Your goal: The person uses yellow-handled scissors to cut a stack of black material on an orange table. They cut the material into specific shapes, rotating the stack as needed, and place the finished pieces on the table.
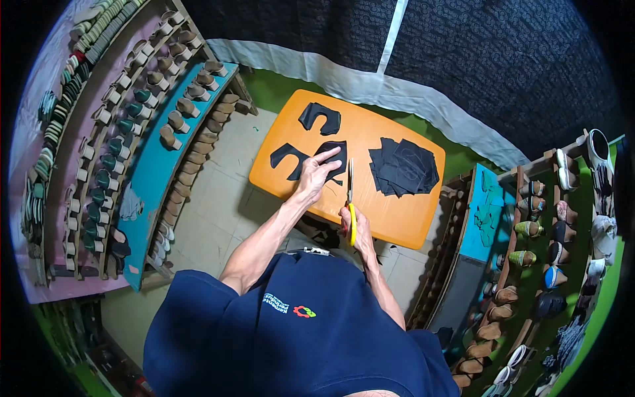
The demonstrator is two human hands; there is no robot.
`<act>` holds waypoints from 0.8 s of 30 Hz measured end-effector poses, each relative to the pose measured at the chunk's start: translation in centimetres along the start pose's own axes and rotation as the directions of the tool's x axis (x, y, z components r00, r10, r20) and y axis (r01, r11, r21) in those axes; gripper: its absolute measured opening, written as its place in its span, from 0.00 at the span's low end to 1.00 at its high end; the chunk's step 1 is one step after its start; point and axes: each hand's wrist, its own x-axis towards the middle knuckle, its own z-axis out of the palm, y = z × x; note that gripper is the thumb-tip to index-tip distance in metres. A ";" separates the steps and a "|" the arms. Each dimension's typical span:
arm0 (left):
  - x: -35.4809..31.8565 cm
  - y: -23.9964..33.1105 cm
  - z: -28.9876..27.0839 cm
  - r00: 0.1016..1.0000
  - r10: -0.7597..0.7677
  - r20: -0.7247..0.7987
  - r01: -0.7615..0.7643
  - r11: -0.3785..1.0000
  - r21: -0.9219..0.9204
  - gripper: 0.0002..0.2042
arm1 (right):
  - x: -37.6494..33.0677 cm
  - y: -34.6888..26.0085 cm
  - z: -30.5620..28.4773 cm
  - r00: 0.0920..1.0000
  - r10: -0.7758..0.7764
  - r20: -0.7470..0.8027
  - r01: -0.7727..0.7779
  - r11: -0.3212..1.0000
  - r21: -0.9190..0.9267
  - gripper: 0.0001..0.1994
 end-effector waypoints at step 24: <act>1.2 4.9 -1.2 0.926 -0.165 0.338 0.069 0.958 0.278 0.27 | -1.5 -0.2 -0.8 0.998 0.037 0.056 -0.032 0.996 -0.084 0.27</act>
